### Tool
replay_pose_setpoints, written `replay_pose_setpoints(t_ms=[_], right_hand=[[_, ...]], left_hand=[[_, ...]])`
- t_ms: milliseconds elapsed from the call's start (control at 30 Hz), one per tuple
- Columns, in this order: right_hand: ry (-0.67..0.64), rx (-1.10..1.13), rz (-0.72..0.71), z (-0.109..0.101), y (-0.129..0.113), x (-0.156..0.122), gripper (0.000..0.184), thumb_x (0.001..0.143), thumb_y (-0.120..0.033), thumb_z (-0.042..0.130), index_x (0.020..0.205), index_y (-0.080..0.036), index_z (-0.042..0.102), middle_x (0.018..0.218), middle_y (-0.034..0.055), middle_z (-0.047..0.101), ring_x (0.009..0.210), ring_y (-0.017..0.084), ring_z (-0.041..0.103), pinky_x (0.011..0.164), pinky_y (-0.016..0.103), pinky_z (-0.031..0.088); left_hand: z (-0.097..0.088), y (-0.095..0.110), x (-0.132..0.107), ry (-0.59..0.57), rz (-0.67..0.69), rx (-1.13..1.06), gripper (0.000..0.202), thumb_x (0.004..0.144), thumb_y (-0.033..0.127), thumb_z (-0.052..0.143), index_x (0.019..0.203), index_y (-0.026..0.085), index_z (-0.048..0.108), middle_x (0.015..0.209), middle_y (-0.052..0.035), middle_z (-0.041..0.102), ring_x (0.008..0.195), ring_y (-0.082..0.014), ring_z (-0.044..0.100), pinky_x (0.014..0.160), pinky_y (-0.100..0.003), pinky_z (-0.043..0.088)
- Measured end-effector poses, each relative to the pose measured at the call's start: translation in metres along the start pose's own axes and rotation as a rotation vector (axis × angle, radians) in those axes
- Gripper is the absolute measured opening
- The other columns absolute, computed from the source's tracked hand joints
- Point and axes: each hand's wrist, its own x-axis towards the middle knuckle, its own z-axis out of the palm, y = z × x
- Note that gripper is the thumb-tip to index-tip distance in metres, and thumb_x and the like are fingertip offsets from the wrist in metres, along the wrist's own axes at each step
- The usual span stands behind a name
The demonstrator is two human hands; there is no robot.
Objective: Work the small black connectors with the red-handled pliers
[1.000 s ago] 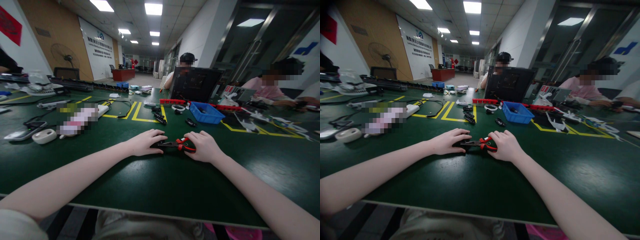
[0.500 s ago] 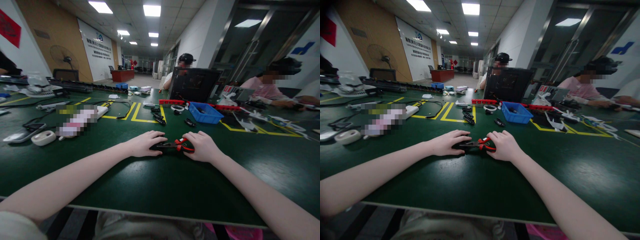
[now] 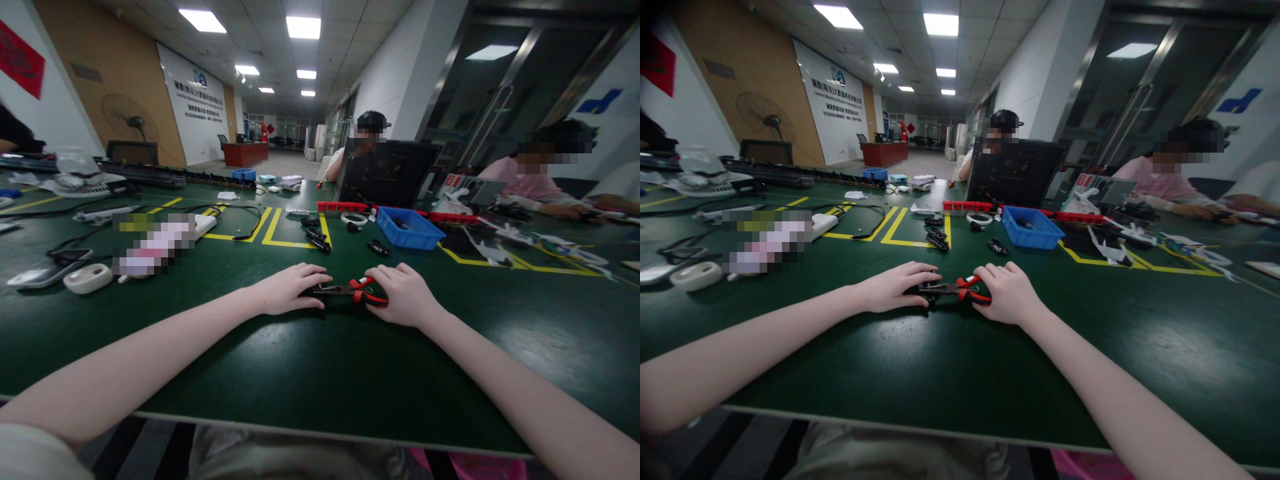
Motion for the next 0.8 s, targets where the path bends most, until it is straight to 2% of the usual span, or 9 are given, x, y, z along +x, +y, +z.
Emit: replay_pose_setpoints(t_ms=[800], right_hand=[[-0.051, 0.024, -0.016, -0.0029, -0.0004, 0.0015, 0.041, 0.074, -0.041, 0.063, 0.105, -0.015, 0.060, 0.098, 0.0118, 0.069, 0.080, 0.024, 0.064, 0.074, 0.035, 0.037]], left_hand=[[-0.0007, 0.0007, -0.0005, 0.014, 0.048, 0.060, 0.057, 0.088, 0.043, 0.063, 0.138, 0.020, 0.045, 0.145, -0.0153, 0.042, 0.127, -0.0303, 0.047, 0.106, -0.047, 0.042]])
